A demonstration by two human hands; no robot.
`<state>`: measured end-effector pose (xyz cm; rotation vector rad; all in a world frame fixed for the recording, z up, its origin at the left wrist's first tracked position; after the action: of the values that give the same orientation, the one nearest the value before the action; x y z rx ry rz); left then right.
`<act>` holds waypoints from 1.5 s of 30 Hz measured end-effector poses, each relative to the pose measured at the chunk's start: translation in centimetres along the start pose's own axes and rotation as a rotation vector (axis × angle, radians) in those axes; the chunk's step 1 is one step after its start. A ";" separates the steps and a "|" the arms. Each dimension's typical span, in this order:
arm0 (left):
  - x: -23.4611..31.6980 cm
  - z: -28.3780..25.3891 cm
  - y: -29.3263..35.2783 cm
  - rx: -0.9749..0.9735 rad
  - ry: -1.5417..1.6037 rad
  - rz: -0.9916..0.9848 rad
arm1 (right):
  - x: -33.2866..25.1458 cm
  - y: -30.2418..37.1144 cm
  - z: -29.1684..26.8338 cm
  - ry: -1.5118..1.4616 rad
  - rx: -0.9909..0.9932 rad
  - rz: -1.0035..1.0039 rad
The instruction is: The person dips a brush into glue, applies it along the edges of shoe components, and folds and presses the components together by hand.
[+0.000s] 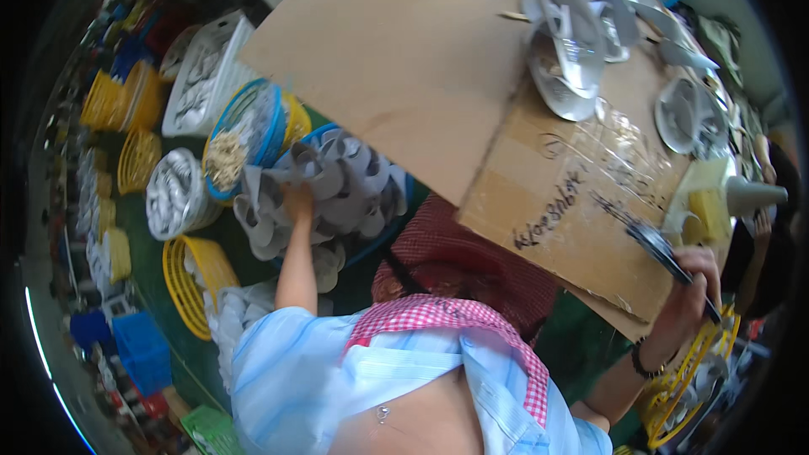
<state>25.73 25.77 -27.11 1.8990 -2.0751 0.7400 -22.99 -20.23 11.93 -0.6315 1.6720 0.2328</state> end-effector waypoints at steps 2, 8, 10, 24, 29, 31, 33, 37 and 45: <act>-2.7 -2.3 0.1 -0.107 -0.271 0.114 | -1.0 -2.0 6.2 0.160 -0.107 -0.002; -1.5 -4.1 -1.8 -0.283 -0.562 0.010 | 1.3 -9.3 14.8 0.650 -0.277 0.023; 8.0 -6.8 -2.0 -0.265 -0.480 0.136 | 1.5 -11.9 16.1 0.849 -0.174 -0.074; 48.9 -10.4 10.5 -1.062 1.328 0.525 | -4.2 -14.1 15.1 0.797 0.202 -0.659; 54.2 -7.9 14.0 -1.172 1.630 0.177 | 0.3 -4.0 15.2 1.027 -0.198 -0.365; 54.3 -7.0 14.6 -1.165 1.540 0.223 | -1.3 -3.2 12.1 0.851 -0.387 -0.223; 53.5 -6.4 13.8 -1.195 1.340 0.496 | -4.2 -5.3 7.9 0.731 -0.076 -0.208; 54.5 -9.9 15.4 -1.338 1.156 0.726 | -2.4 -10.1 6.1 0.854 -0.252 0.060; 50.5 -8.4 15.1 -1.243 0.876 0.639 | -0.1 -7.2 7.1 0.632 -0.055 -0.058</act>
<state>2.91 -12.94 1.69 0.1723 -1.7321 0.1495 -13.19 -22.70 11.89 -0.8509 2.2520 0.0322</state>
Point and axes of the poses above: each hand's wrist, its own y-axis away from the middle knuckle, its own z-axis out of the palm, x = y × z, the point moved 6 cm from there along -y, towards the middle knuckle, and after that the axes turned 11 degrees about z, right-handed, at the moved point
